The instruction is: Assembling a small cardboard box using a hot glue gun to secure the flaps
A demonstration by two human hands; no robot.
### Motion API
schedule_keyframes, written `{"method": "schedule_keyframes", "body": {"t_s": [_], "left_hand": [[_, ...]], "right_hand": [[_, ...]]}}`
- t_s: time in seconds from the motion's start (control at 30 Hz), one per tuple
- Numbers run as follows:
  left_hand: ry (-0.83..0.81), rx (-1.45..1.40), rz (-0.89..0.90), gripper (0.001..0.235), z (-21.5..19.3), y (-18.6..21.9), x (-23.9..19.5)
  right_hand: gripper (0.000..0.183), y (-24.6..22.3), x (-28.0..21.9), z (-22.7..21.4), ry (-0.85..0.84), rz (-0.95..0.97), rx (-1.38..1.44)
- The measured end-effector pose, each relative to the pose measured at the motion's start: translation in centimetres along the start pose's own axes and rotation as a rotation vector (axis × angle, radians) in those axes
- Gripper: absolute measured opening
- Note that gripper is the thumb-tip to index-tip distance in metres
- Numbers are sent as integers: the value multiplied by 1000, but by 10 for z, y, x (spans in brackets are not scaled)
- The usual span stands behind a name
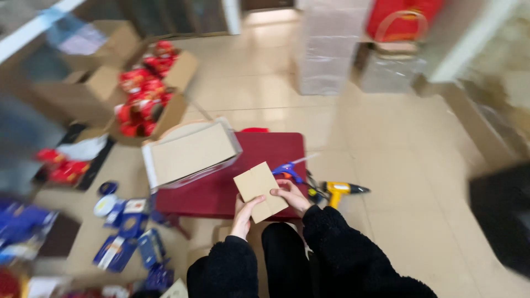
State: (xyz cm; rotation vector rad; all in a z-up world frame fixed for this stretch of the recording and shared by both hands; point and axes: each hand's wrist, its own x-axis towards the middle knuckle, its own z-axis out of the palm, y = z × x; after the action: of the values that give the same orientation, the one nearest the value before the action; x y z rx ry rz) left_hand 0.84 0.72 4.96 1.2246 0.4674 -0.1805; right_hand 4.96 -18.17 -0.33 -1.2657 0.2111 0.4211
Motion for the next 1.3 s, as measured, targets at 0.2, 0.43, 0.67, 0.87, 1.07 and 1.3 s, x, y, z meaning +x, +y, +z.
{"method": "schedule_keyframes", "body": {"t_s": [0.2,0.43,0.67,0.87,1.07,1.3], "left_hand": [[229,-134,92,113,-77,41,-47],[520,-460,292,123,-124,67,-133],[765,-320,261,97,-168,6,-187],[855,-371,349,109,-225,-24,-203],[921,-427,335,114,-240,-28,-225],[941,-427,310,111,-250,-39,-222]], "right_hand": [[87,-15,1,103,-271,9,-56],[57,-19,-29,208,-215,25,87],[52,63,2,235,-289,58,59],[56,77,-56,292,-507,171,-186],[65,61,-120,338,-680,312,-203],[71,99,-88,331,-831,248,-257]]}}
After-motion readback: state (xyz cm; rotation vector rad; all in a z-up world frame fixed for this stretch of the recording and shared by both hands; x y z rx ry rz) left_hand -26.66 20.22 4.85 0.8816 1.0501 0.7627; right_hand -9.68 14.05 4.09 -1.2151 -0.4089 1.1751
